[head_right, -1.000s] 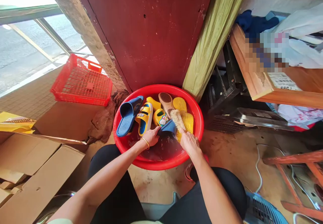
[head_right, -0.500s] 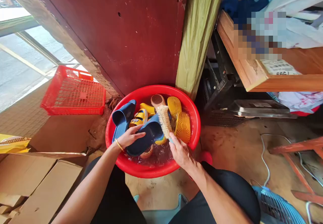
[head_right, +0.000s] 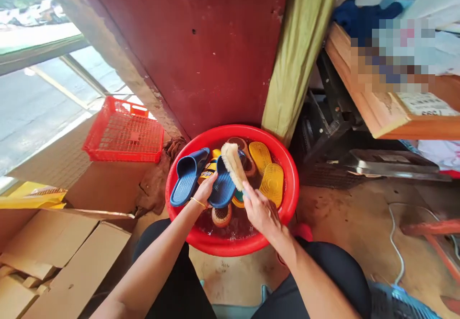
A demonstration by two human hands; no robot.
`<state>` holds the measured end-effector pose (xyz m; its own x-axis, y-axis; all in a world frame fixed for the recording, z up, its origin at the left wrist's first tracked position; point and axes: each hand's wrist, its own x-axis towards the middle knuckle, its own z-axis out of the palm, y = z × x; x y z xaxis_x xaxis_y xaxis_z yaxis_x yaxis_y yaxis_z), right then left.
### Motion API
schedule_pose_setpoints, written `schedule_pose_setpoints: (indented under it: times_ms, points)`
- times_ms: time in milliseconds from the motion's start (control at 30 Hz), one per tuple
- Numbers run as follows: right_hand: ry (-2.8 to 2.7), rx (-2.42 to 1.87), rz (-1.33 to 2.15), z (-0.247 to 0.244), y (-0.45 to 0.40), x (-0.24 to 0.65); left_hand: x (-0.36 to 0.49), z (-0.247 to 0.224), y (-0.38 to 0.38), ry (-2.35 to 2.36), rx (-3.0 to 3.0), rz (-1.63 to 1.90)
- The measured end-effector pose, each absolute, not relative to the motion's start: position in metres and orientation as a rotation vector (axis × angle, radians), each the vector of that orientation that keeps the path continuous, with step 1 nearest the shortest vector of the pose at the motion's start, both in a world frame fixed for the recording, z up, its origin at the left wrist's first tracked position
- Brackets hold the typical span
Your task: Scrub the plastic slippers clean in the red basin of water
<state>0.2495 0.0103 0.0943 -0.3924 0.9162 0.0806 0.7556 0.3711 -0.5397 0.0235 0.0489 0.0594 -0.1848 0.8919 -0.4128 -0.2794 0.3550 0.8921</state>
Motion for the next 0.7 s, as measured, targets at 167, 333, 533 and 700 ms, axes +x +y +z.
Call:
schedule_pose_setpoints:
  times_ms: [167, 333, 533, 700]
  points:
    - [-2.605, -1.395, 0.854, 0.096, -0.027, 0.259, 0.022, 0.052, 0.055, 1.484, 0.911, 1.363]
    - [-2.157, -1.7, 1.024, 0.091, 0.027, 0.238, 0.047, 0.05, 0.036, 1.526, 1.367, 1.172]
    - [-1.748, -1.631, 1.407, 0.094, 0.052, 0.221, 0.053, 0.046, 0.029, 1.49, 1.296, 1.122]
    - [-2.167, -1.455, 1.554, 0.115, -0.016, 0.226, 0.039, 0.039, 0.046, 1.535, 0.884, 1.214]
